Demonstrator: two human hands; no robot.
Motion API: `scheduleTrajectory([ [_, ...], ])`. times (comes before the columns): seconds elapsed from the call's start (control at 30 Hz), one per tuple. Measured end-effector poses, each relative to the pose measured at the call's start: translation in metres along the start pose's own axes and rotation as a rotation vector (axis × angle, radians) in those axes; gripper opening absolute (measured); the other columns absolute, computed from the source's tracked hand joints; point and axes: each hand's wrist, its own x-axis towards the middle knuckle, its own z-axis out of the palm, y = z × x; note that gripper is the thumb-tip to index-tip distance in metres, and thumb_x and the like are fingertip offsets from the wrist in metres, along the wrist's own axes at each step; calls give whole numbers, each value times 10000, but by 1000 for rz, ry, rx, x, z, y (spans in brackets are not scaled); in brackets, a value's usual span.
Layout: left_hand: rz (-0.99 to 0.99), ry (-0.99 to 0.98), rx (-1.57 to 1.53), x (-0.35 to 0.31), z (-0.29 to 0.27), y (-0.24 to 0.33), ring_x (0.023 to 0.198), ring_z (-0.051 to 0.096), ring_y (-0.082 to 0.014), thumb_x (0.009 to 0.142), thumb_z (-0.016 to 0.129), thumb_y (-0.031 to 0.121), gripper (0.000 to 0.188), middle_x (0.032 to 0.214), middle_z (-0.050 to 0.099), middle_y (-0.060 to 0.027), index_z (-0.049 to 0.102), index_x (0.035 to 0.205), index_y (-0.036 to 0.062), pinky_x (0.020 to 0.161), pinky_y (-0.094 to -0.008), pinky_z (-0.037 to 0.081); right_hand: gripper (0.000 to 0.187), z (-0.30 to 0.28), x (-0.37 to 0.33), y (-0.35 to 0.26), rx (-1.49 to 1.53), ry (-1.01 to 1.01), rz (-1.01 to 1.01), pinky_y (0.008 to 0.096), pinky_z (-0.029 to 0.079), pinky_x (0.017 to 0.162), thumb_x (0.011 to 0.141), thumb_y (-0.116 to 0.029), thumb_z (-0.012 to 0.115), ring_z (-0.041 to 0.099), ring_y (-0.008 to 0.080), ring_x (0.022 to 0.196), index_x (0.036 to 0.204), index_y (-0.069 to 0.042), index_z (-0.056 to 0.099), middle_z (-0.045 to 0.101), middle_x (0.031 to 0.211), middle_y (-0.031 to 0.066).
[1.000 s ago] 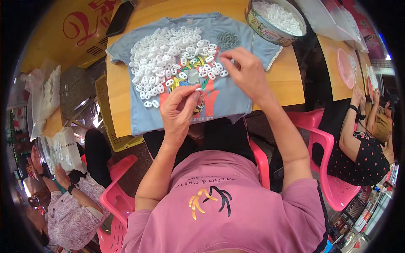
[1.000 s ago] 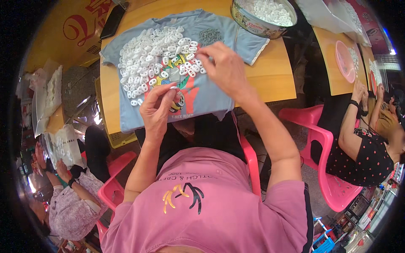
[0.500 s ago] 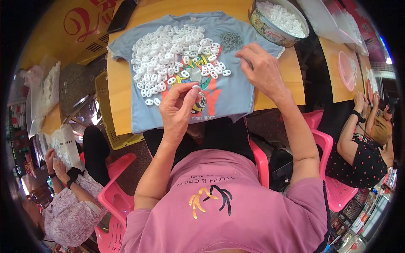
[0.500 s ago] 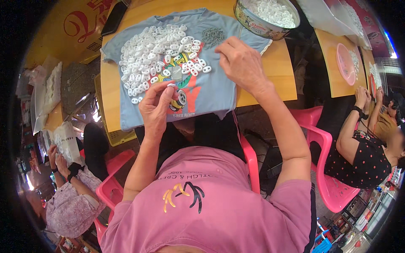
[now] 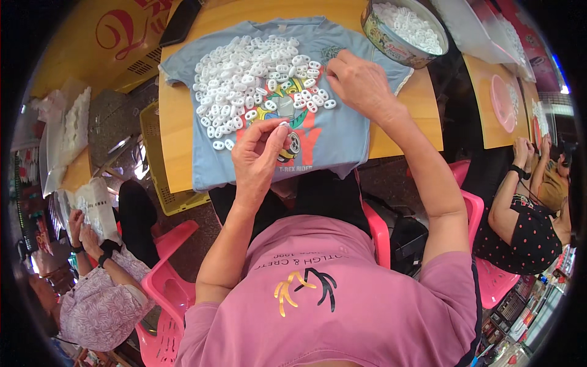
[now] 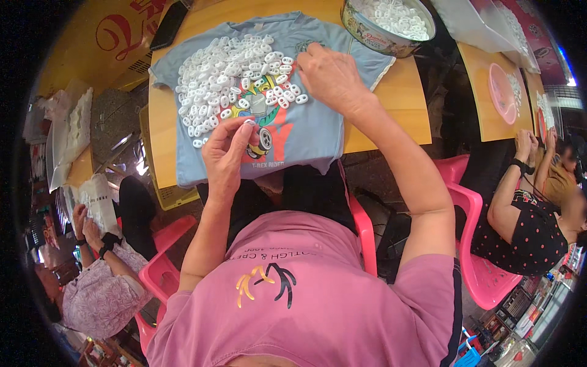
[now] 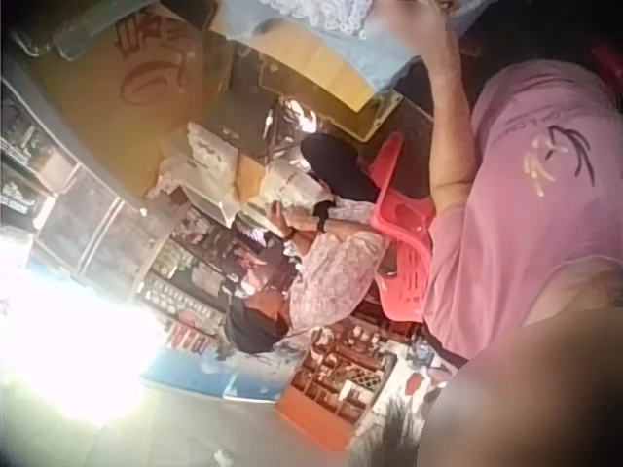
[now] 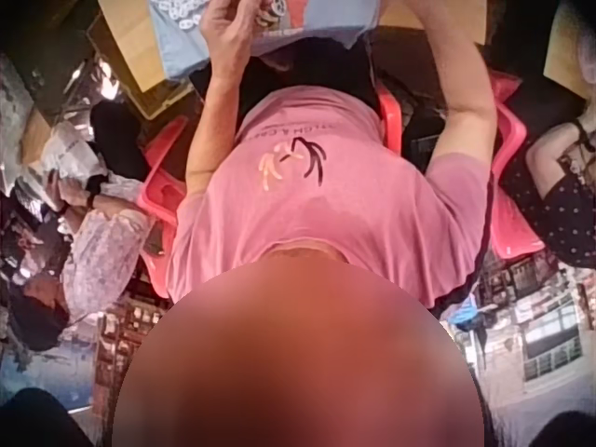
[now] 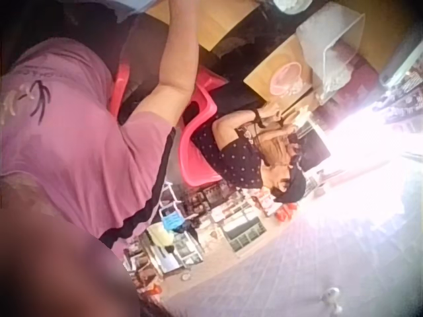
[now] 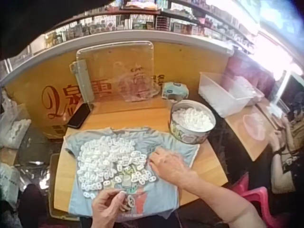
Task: Sorting and inspecting small plastic garment accessories on a table workspace.
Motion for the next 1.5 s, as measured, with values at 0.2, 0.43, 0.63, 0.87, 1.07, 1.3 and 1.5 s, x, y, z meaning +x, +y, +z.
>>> scheduleTrajectory([
  [0.2, -46, -3, -15, -1, 1, 7, 778, 615, -90, 935, 604, 75, 174, 916, 679, -77, 634, 1079, -19, 728, -232, 495, 97, -11, -12, 3, -27, -121, -41, 425, 501, 687, 838, -140, 623, 630, 328, 815, 912, -79, 624, 594, 895, 95],
  [0.43, -62, 2, 2, -5, 2, 6, 759, 613, -56, 922, 638, 96, 173, 891, 669, -20, 654, 1070, 7, 669, -198, 500, 131, -21, -12, 4, 18, -184, 28, 434, 495, 709, 835, -190, 655, 626, 345, 826, 881, -72, 618, 601, 901, 101],
  [0.63, -40, -13, -41, -9, 2, 9, 759, 611, -62, 927, 626, 87, 166, 895, 670, -26, 648, 1064, -3, 680, -207, 506, 112, -21, -7, 14, 117, -127, -37, 407, 493, 723, 841, -151, 634, 618, 333, 806, 885, -48, 621, 622, 883, 118],
  [0.87, -45, -19, -54, -13, -2, 7, 758, 609, -69, 930, 621, 87, 161, 892, 670, -34, 639, 1054, -14, 690, -222, 517, 146, -35, -13, 17, 215, 0, 87, 389, 486, 725, 839, -163, 641, 622, 304, 820, 897, -29, 652, 644, 857, 122],
  [1.07, -60, -19, -37, -16, 0, 8, 767, 615, -76, 929, 624, 94, 164, 906, 668, -38, 637, 1054, -11, 696, -226, 520, 141, -22, -16, 8, 122, -97, 17, 401, 489, 726, 840, -180, 645, 623, 322, 826, 900, -55, 670, 640, 902, 114],
  [1.3, -61, -25, -55, -19, -3, 9, 771, 619, -81, 930, 620, 94, 165, 912, 667, -48, 637, 1052, -16, 689, -232, 534, 116, -12, -2, 5, -116, -129, -134, 422, 509, 681, 823, -164, 629, 625, 327, 825, 865, -58, 610, 599, 827, 113],
  [1.5, -53, -19, -52, -19, -5, 12, 761, 619, -84, 930, 620, 91, 165, 894, 668, -49, 636, 1049, -22, 690, -231, 528, 131, -10, -3, 6, 3, -58, -124, 416, 500, 666, 803, -110, 628, 626, 329, 804, 896, -27, 589, 618, 843, 129],
])
